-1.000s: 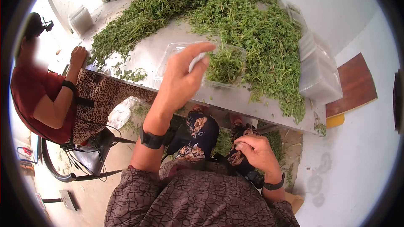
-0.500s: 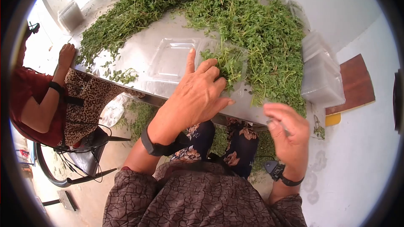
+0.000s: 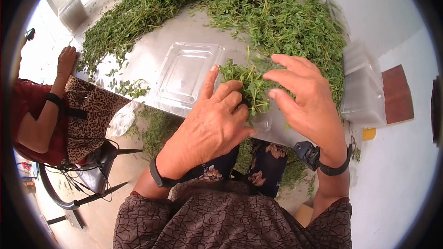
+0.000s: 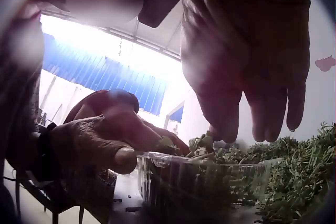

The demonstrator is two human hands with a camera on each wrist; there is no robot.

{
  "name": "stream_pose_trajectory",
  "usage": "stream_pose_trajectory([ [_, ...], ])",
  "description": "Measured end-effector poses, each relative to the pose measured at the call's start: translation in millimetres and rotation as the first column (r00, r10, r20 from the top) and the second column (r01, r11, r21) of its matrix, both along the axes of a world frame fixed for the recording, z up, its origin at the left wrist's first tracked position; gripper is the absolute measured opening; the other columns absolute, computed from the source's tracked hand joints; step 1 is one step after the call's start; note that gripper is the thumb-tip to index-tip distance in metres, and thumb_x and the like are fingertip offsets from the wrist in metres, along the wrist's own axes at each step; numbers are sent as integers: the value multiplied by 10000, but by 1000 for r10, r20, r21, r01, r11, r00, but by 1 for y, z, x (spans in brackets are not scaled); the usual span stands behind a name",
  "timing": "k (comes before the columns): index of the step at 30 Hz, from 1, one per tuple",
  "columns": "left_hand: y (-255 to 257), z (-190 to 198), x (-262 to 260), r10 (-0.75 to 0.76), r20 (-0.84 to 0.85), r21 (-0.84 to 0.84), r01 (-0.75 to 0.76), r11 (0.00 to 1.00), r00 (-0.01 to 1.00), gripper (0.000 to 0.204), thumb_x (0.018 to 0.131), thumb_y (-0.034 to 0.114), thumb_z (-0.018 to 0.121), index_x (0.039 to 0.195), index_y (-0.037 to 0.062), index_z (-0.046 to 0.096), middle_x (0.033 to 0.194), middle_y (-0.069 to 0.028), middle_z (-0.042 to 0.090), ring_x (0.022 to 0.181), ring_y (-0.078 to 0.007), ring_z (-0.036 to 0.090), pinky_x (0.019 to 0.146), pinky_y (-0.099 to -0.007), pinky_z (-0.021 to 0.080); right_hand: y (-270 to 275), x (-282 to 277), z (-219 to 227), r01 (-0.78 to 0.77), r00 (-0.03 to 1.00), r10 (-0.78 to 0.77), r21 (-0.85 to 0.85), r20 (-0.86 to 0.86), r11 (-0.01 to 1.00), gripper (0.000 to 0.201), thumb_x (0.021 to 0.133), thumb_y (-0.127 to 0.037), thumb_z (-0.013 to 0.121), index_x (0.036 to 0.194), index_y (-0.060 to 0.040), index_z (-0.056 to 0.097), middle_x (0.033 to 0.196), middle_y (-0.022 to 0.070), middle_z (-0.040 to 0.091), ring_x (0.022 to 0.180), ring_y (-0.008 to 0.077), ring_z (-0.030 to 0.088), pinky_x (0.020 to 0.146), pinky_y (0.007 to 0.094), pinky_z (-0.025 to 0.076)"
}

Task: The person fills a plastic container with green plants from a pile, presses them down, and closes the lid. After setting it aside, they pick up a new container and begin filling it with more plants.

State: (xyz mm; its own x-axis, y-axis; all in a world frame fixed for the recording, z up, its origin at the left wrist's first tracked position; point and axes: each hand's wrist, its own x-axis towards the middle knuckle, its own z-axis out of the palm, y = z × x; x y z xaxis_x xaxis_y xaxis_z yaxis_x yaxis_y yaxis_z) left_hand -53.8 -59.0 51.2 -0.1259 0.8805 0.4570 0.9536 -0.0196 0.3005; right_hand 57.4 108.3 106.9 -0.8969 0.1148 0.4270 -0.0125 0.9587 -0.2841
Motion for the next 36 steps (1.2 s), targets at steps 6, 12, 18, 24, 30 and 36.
stream_pose_trajectory([
  [6, -5, -2, -5, -48, 36, 47, 46, 998, 998, 356, 679, 289, 746, 860, 11, 618, 1001, -102, 574, 1171, -298, 498, 1119, -576, 210, -1, -19, -12, 21, 991, -24, 24, 131, 999, 356, 708, -78, 703, 1043, 18, 629, 1236, 251, 535, 1153, 392, 501, 977, 436, 399],
  [12, -2, -4, 1, -25, 51, 99, 19, 995, 998, 474, 699, 340, 739, 1050, 40, 629, 1031, -95, 596, 1098, -272, 551, 1107, -590, 213, 1, -29, -24, 50, 980, -48, -7, 193, 999, 348, 693, -91, 716, 990, 54, 610, 1201, 268, 525, 1126, 410, 489, 969, 456, 384],
  [18, -3, -4, -3, -29, 75, -2, 29, 1000, 997, 299, 704, 261, 738, 846, 12, 653, 791, -63, 579, 869, -217, 568, 1111, -606, 184, 4, -34, -27, 82, 973, -98, 87, 207, 993, 249, 650, -7, 672, 886, 43, 608, 1223, 251, 539, 1138, 420, 504, 956, 454, 415],
  [24, -6, -3, -6, -18, 48, -18, 19, 1000, 999, 307, 712, 283, 732, 856, 35, 621, 774, -53, 576, 843, -231, 602, 1101, -592, 217, 15, -33, -34, 170, 976, -192, 190, 104, 967, 169, 651, 14, 585, 814, 58, 578, 1192, 251, 559, 1108, 412, 523, 938, 449, 427],
  [30, -12, -2, -10, 8, 59, 66, -12, 998, 998, 387, 714, 344, 714, 933, 34, 641, 887, -78, 623, 933, -238, 603, 1103, -596, 210, 16, -22, -16, 202, 968, -183, -98, 172, 974, 243, 697, -2, 615, 939, 20, 630, 1259, 222, 547, 1171, 367, 521, 983, 395, 415],
  [36, 0, -5, -12, -73, 18, 112, 71, 991, 997, 504, 770, 483, 630, 963, 18, 654, 991, -114, 630, 1070, -265, 558, 1109, -625, 148, 3, -28, -14, 44, 995, -36, -77, 95, 996, 247, 736, -7, 621, 978, -18, 666, 1285, 202, 534, 1229, 362, 475, 1013, 420, 381],
])
